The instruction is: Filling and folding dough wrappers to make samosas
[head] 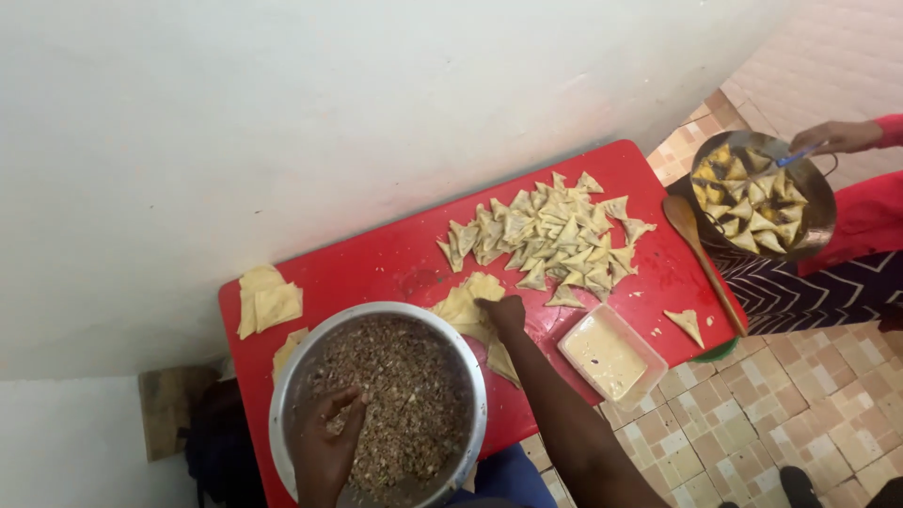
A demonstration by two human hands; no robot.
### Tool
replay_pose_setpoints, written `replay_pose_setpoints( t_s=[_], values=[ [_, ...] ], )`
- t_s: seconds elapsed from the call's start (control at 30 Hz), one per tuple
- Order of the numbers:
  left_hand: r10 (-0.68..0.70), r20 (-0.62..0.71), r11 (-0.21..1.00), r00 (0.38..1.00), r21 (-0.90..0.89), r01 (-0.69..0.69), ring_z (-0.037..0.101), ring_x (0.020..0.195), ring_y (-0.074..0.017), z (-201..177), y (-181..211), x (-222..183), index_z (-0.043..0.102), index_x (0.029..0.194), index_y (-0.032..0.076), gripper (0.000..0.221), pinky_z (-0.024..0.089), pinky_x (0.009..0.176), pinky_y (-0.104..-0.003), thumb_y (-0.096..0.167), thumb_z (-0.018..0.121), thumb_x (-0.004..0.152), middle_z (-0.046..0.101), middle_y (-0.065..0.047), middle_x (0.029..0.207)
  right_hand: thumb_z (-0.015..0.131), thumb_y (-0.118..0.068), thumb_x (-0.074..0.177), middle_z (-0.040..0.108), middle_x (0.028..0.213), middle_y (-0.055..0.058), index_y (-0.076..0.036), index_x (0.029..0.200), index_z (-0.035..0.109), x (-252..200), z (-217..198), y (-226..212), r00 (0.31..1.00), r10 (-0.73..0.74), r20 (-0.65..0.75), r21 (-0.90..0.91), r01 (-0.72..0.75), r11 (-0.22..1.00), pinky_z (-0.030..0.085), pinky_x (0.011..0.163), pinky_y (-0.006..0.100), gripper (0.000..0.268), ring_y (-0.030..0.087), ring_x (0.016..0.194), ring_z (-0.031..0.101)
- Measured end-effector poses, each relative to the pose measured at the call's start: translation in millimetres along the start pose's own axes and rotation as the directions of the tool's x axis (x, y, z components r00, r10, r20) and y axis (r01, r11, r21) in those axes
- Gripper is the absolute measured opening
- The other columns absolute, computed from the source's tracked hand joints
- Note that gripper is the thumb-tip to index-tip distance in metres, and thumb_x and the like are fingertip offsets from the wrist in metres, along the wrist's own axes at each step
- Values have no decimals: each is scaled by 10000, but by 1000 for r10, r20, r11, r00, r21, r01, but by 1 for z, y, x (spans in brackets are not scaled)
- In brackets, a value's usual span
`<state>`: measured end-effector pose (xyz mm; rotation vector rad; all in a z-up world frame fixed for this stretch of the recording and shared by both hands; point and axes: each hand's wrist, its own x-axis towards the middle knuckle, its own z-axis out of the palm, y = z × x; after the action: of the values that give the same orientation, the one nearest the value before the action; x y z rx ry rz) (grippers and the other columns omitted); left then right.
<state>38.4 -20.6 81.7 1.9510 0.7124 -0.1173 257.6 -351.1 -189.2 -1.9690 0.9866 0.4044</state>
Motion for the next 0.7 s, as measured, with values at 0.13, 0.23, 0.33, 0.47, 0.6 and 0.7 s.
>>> replay_pose_setpoints(
  t_s=[0.13,0.23,0.33,0.47,0.6,0.7],
  values=[
    [-118,28,985,993,-127,121,833,1207,-238,-7,11,-12,926,1179,101,313,744,900,-491,283,875,930,919,-73,1243,957,-452,806,795,749,130,-40,831,783,-31,-4,-32,990,97,100,187,-115,976,538,567,324,448,221,648,734],
    [8,46,995,999,-97,-3,859,1134,-223,-10,4,-15,931,1155,136,272,772,830,-467,268,878,923,934,-57,1180,1025,-339,763,583,601,36,-164,650,599,-2,12,-21,995,-27,100,274,-1,962,399,481,366,474,159,518,553],
    [4,50,996,999,-93,1,853,1169,-209,-11,13,-14,926,1167,144,281,763,802,-462,277,874,924,925,-43,1249,1011,-324,734,458,664,23,-149,707,544,-8,-4,-31,990,-124,72,199,107,974,367,486,434,499,196,551,492],
    [33,66,996,997,-83,-27,845,1141,-241,-9,24,-15,914,1174,155,267,774,819,-467,256,868,931,914,-47,1221,892,-287,848,472,721,14,-163,748,572,-36,-49,-23,983,-121,138,329,70,942,488,524,383,358,177,637,505],
    [-17,127,995,992,-93,29,841,1172,-256,2,35,-17,911,1179,160,284,790,864,-484,276,862,925,904,-43,1269,845,-256,926,546,1437,199,5,1566,519,-103,-102,-7,979,54,195,455,-139,880,699,811,474,763,366,1256,603],
    [-19,182,999,983,-24,24,861,1120,-226,14,40,-14,918,1226,186,331,790,778,-454,305,852,924,927,-38,1236,853,-291,994,516,759,25,-134,973,548,-131,-115,40,992,54,114,256,-82,963,364,570,373,343,164,660,473]
  ],
)
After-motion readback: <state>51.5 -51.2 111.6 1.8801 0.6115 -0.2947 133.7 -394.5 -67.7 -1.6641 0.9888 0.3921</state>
